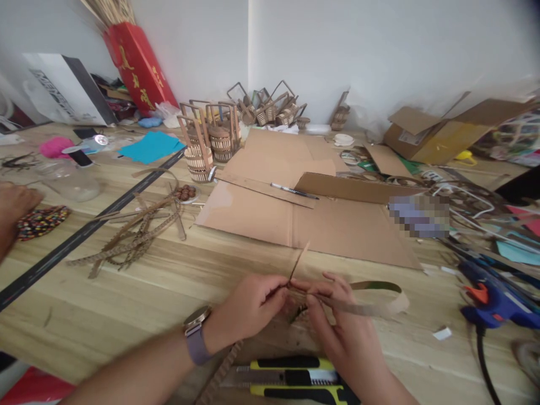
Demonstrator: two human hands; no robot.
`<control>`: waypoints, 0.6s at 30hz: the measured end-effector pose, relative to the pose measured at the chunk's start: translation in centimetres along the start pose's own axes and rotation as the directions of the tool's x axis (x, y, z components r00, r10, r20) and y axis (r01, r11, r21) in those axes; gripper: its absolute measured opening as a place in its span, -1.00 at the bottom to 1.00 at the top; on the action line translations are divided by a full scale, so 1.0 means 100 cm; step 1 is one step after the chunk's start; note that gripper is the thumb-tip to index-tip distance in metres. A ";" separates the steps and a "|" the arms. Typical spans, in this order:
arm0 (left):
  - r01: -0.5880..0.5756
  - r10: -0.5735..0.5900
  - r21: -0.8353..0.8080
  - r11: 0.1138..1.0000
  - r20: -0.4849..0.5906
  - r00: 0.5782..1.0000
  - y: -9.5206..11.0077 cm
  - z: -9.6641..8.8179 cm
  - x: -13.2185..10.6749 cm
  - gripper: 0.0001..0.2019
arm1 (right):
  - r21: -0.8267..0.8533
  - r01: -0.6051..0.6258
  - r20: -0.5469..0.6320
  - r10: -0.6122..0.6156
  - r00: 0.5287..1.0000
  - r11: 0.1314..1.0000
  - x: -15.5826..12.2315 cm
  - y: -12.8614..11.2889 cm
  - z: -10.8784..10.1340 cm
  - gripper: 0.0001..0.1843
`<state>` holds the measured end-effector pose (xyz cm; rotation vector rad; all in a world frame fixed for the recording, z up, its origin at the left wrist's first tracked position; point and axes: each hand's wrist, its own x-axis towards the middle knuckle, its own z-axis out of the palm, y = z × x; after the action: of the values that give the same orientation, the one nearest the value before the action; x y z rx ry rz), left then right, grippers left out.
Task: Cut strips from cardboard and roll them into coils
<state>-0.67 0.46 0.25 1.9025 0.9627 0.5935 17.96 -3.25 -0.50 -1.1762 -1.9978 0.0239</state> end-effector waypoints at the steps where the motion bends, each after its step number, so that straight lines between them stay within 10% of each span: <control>1: 0.006 -0.006 0.000 1.000 0.001 1.000 0.000 0.000 0.000 -0.74 | 0.003 -0.023 -0.002 0.023 1.000 1.000 -0.001 0.000 0.000 -0.90; 18: 0.023 -0.023 -0.032 0.999 -0.005 1.000 -0.001 0.000 0.000 -0.70 | -0.044 0.090 0.036 -0.088 0.995 0.995 0.000 -0.001 0.004 -0.90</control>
<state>-0.69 0.53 0.12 1.8600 0.9721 0.5979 17.63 -3.14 -0.78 -1.1210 -2.0890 -0.0474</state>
